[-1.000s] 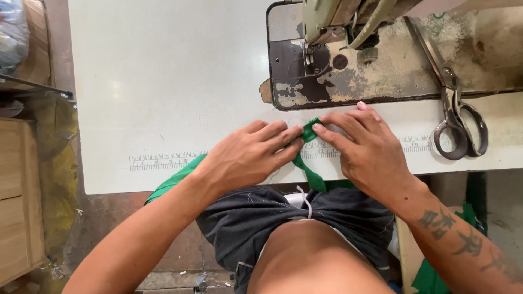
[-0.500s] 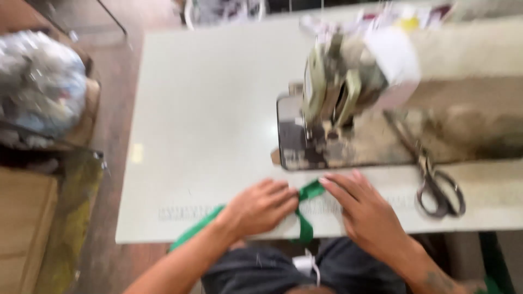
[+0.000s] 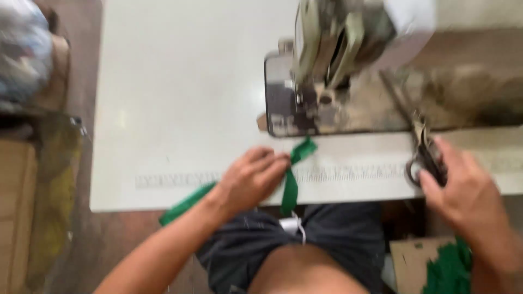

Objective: The person is sewing green fabric strips using an industrial sewing machine and trimming the excess with large scissors.

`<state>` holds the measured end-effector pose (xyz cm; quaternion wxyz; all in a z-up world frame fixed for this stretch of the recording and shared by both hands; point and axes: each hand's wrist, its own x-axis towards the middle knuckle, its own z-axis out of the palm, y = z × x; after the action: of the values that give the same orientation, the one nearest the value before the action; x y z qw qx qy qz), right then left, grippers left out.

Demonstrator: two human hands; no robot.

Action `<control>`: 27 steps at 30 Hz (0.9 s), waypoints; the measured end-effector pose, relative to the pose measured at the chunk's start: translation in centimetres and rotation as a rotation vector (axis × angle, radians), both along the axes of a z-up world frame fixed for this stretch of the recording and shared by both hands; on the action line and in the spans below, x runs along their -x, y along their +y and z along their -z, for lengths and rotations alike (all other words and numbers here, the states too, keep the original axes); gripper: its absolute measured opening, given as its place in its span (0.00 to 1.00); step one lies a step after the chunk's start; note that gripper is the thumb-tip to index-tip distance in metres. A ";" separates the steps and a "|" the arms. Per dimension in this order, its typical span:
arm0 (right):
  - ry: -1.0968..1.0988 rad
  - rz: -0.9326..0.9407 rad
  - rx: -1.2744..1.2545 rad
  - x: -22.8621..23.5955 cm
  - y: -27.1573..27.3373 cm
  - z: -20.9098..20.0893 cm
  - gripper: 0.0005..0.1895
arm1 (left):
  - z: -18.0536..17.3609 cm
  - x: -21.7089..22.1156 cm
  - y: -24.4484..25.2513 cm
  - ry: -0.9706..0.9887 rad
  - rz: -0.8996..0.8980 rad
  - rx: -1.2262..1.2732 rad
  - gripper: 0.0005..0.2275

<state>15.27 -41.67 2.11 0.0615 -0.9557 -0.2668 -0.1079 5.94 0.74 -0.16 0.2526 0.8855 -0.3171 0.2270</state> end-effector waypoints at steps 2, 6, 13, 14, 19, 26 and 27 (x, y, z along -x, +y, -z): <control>0.490 0.437 -0.003 -1.5 2.4 -3.3 0.49 | 0.0 -0.2 0.2 -0.014 -0.035 -0.044 0.05; 0.889 0.400 -0.544 0.9 1.9 -4.6 0.41 | 0.0 0.1 0.1 0.029 -0.044 -0.020 0.05; 1.174 0.595 -0.845 10.8 -1.0 -3.9 0.36 | -0.4 -0.1 0.1 0.026 -0.098 -0.019 0.05; 1.135 0.890 -0.736 12.3 0.4 -4.7 0.27 | -0.5 -0.2 0.1 0.025 -0.097 -0.004 0.05; 1.187 0.517 -0.982 17.1 -6.4 3.1 0.41 | -0.8 -0.3 0.0 0.041 -0.088 0.017 0.05; 1.189 0.708 -0.921 16.4 -1.2 0.4 0.29 | -0.9 -0.4 0.1 0.043 -0.079 0.030 0.05; 1.189 0.710 -0.921 16.3 -1.1 0.4 0.29 | -0.9 -0.4 0.1 0.044 -0.078 0.031 0.05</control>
<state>-1.02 -42.73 1.70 0.5395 -0.7599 0.1985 0.3035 6.33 0.84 0.75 0.2643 0.8980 -0.2731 0.2218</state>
